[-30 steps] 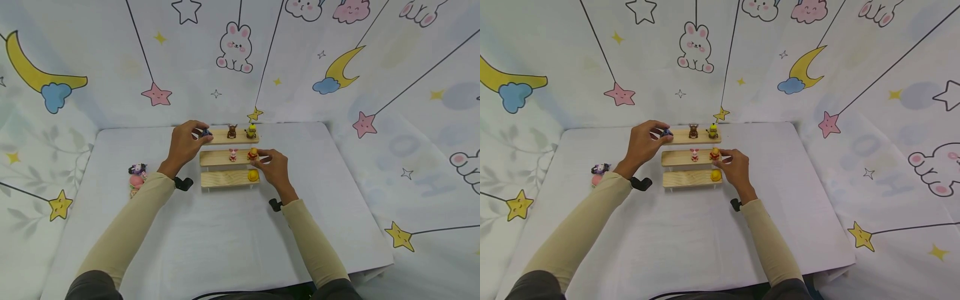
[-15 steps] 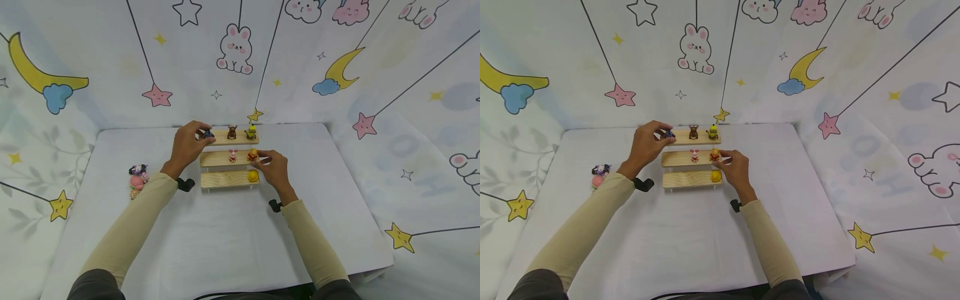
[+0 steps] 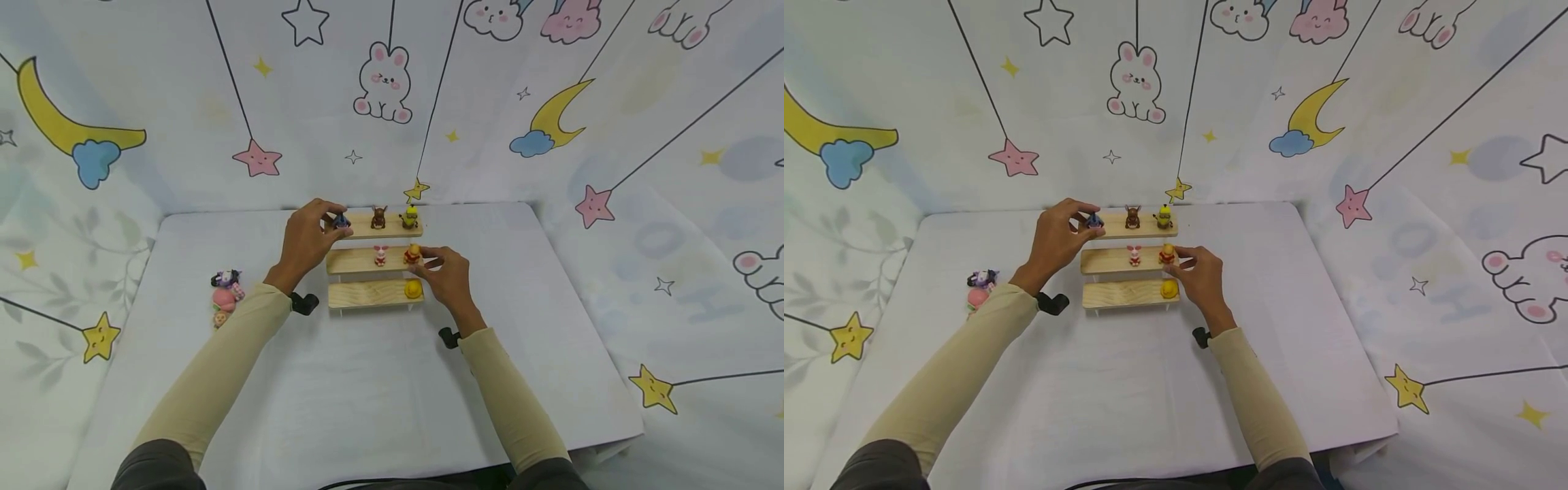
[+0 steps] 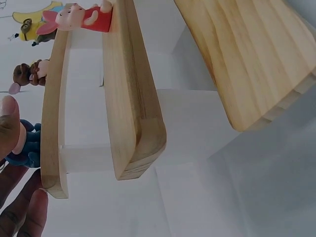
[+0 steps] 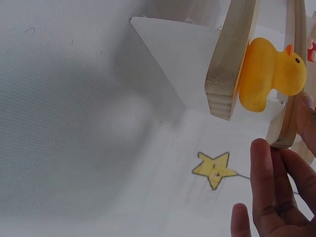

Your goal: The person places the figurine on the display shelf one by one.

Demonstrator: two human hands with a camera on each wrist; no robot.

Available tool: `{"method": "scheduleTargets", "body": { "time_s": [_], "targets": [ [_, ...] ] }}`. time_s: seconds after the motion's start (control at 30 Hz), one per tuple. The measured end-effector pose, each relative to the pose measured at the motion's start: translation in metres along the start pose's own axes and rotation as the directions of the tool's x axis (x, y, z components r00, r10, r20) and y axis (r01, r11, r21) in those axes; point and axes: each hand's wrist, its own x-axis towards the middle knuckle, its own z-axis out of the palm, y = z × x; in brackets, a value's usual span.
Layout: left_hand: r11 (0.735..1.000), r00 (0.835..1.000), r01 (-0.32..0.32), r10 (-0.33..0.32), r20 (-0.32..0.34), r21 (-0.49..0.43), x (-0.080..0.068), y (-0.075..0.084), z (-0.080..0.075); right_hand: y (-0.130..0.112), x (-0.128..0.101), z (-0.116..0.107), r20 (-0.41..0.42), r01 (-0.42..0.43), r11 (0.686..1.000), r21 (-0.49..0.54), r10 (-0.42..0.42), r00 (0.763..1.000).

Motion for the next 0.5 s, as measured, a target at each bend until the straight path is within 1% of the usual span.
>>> {"method": "scheduleTargets", "body": {
  "time_s": [0.27,0.5],
  "targets": [
    [1.000,1.000,0.012,-0.012,0.000,0.019,-0.0022,-0.0004,0.0002,-0.0002,-0.0009,0.0012,-0.007,0.006,1.000,0.014,-0.005,1.000],
    [0.998,0.999,-0.002,0.004,-0.032,0.068,-0.0080,-0.0040,-0.0055,-0.0016,-0.0007,0.0004,-0.003,-0.012,1.000,0.014,0.012,1.000]
  ]
}}
